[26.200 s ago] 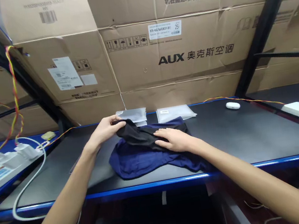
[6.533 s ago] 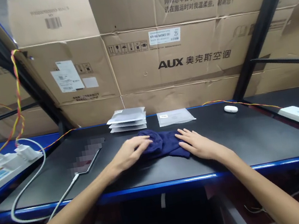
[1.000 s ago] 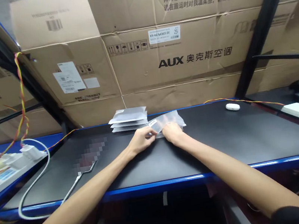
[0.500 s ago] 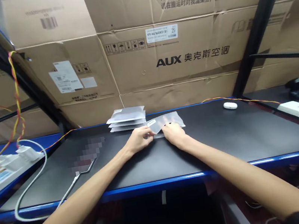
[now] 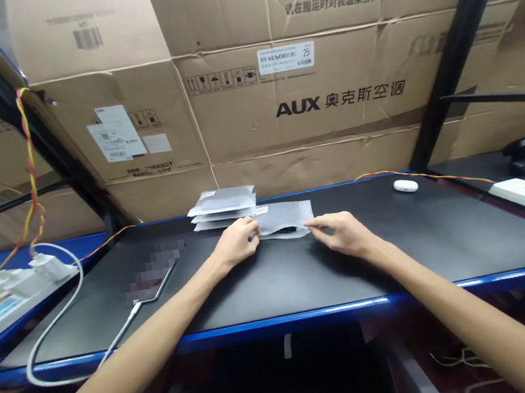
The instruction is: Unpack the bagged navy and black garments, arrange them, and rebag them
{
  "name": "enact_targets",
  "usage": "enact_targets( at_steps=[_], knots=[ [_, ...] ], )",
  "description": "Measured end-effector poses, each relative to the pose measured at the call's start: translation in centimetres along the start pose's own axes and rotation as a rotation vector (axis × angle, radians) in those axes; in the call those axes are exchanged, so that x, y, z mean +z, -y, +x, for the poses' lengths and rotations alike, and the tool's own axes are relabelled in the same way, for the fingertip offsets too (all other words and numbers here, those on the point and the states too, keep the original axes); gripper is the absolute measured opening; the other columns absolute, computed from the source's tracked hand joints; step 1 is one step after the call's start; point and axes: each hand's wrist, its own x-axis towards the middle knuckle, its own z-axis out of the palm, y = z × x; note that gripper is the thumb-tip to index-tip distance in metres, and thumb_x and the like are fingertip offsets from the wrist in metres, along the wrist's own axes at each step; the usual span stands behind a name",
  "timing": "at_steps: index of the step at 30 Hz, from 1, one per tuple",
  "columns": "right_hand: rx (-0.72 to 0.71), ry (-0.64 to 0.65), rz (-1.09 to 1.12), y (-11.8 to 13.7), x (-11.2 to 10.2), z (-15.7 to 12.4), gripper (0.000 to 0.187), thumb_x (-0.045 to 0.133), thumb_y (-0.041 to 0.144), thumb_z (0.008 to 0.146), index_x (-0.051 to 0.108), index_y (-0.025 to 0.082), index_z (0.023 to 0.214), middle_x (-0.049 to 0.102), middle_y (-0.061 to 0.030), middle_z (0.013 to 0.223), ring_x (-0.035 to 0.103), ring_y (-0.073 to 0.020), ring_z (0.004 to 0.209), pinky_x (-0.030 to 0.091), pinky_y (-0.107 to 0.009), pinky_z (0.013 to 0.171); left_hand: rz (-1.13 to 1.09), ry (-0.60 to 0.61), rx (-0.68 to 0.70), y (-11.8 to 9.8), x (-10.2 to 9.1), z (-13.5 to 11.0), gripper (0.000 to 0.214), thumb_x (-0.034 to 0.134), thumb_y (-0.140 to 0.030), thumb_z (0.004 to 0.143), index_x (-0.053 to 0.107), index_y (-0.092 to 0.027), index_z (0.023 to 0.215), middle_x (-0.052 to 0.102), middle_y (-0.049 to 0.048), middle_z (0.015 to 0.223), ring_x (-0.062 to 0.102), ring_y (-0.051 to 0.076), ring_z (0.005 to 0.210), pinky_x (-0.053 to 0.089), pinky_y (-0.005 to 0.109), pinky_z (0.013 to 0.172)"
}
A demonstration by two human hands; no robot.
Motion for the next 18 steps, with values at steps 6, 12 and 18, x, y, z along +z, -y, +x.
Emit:
enact_targets(
  at_steps=[6, 12, 18],
  knots=[
    [-0.068, 0.101, -0.211, -3.4, -0.6, -1.3, 0.041, 0.050, 0.024, 0.090, 0.065, 0.024, 0.129, 0.068, -0.0081, 0.127, 0.063, -0.0247, 0.118, 0.052, -0.042, 0.100, -0.057, 0.048, 0.316, -1.7, 0.5, 0.8, 0.062, 0.053, 0.000, 0.071, 0.054, -0.015, 0.132, 0.051, 0.0141, 0.144, 0.045, 0.029, 0.136, 0.038, 0.044, 0.114],
    [-0.111, 0.162, -0.252, -3.5, 0.4, -0.3, 0.037, 0.048, 0.022, 0.093, 0.068, 0.025, 0.124, 0.069, -0.0063, 0.126, 0.063, -0.0247, 0.119, 0.051, -0.044, 0.103, -0.090, 0.167, 0.350, -4.3, 1.8, 1.3, 0.046, 0.052, -0.020, 0.090, 0.053, -0.019, 0.136, 0.057, 0.0110, 0.140, 0.054, 0.026, 0.130, 0.043, 0.042, 0.111],
    [-0.211, 0.211, -0.342, -4.3, 0.4, 0.9, 0.034, 0.047, 0.024, 0.096, 0.070, 0.026, 0.120, 0.071, -0.0052, 0.123, 0.062, -0.0252, 0.120, 0.052, -0.042, 0.101, -0.124, 0.135, 0.258, -3.6, 2.3, 1.7, 0.024, 0.057, -0.026, 0.091, 0.068, -0.023, 0.113, 0.070, 0.0057, 0.117, 0.067, 0.024, 0.106, 0.054, 0.033, 0.090]
  ],
)
